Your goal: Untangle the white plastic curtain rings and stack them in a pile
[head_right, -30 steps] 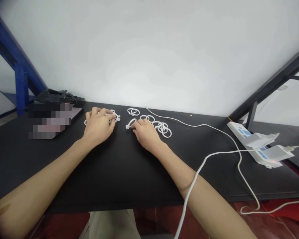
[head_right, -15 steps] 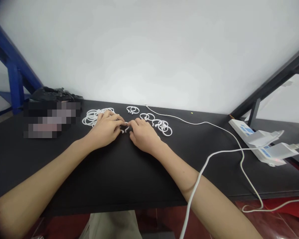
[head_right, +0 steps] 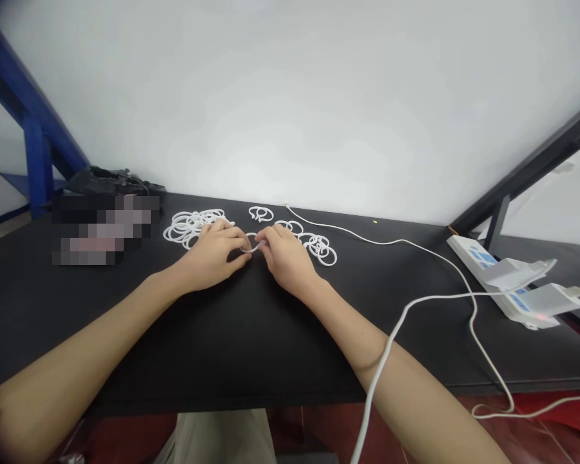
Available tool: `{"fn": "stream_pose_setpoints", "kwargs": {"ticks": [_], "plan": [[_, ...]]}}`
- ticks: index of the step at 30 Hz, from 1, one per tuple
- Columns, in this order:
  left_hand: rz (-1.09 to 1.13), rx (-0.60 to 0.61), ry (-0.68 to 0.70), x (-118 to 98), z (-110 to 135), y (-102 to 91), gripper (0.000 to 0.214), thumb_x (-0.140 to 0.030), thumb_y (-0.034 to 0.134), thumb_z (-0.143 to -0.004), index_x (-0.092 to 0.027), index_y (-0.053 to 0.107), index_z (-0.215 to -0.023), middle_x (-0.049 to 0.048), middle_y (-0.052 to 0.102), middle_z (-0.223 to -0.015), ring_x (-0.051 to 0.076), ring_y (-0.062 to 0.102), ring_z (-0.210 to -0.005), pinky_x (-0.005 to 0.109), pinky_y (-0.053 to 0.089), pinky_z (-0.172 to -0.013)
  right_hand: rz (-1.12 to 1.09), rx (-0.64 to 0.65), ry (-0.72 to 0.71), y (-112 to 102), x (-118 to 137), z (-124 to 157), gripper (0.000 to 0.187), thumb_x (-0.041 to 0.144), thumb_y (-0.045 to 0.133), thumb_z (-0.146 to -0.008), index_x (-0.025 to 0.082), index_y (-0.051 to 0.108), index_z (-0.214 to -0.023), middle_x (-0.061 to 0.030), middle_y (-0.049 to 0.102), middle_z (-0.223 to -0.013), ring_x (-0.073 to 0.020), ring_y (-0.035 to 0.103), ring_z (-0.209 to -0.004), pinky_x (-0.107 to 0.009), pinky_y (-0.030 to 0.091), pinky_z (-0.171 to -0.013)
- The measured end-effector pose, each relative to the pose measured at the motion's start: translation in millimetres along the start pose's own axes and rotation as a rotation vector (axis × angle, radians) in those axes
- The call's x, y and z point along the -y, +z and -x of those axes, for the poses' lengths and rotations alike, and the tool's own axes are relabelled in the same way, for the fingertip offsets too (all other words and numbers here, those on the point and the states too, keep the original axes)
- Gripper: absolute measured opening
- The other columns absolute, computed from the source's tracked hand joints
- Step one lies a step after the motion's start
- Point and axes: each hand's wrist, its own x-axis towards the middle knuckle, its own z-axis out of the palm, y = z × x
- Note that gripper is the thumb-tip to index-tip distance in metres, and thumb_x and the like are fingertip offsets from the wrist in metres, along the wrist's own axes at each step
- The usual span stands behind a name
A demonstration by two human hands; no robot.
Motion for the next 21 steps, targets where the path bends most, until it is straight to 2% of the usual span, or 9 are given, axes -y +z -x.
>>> {"fn": "stream_pose_setpoints", "kwargs": {"ticks": [5, 11, 14, 21], "plan": [[0.142, -0.027, 0.031, -2.7, -2.3, -2.2, 0.024, -0.032, 0.048, -0.095, -0.023, 0.068, -0.086, 0.0029, 0.069, -0.089, 0.022, 0.049, -0.088, 0.041, 0.040, -0.087, -0.243, -0.161, 0.115, -3.0, 5.9, 0.0, 0.013, 0.022, 0.054, -0.093, 0.020, 0.060, -0.104, -0.0064, 0.063, -0.104, -0.0150, 0.061, -0.083, -0.031, 0.051, -0.078], [0.292, -0.105, 0.023, -6.9, -2.0, -8.0, 0.021, -0.034, 0.052, -0.094, -0.024, 0.069, -0.086, -0.0009, 0.071, -0.086, 0.020, 0.053, -0.084, 0.034, 0.043, -0.081, -0.479, -0.107, 0.268, -5.5, 12.3, 0.6, 0.023, 0.035, 0.048, -0.097, 0.019, 0.058, -0.109, -0.0010, 0.067, -0.081, -0.0140, 0.064, -0.074, -0.029, 0.051, -0.073], [0.303, -0.081, 0.046, -5.5, -2.5, -7.8, 0.023, -0.032, 0.051, -0.095, -0.024, 0.069, -0.083, -0.0022, 0.071, -0.084, 0.018, 0.053, -0.082, 0.033, 0.042, -0.079, -0.536, -0.107, 0.268, -6.0, 13.3, 1.2, 0.025, 0.039, 0.048, -0.097, 0.019, 0.060, -0.108, -0.0002, 0.067, -0.079, -0.0137, 0.065, -0.073, -0.028, 0.051, -0.073], [0.303, -0.062, 0.102, -6.3, -3.5, -4.4, 0.022, -0.026, 0.051, -0.095, -0.022, 0.065, -0.079, -0.0028, 0.067, -0.078, 0.016, 0.050, -0.079, 0.030, 0.041, -0.078, -0.466, -0.149, 0.193, -7.7, 15.0, 2.1, 0.017, 0.035, 0.053, -0.095, 0.021, 0.062, -0.100, -0.0004, 0.070, -0.082, -0.0127, 0.066, -0.071, -0.025, 0.050, -0.070]]}}
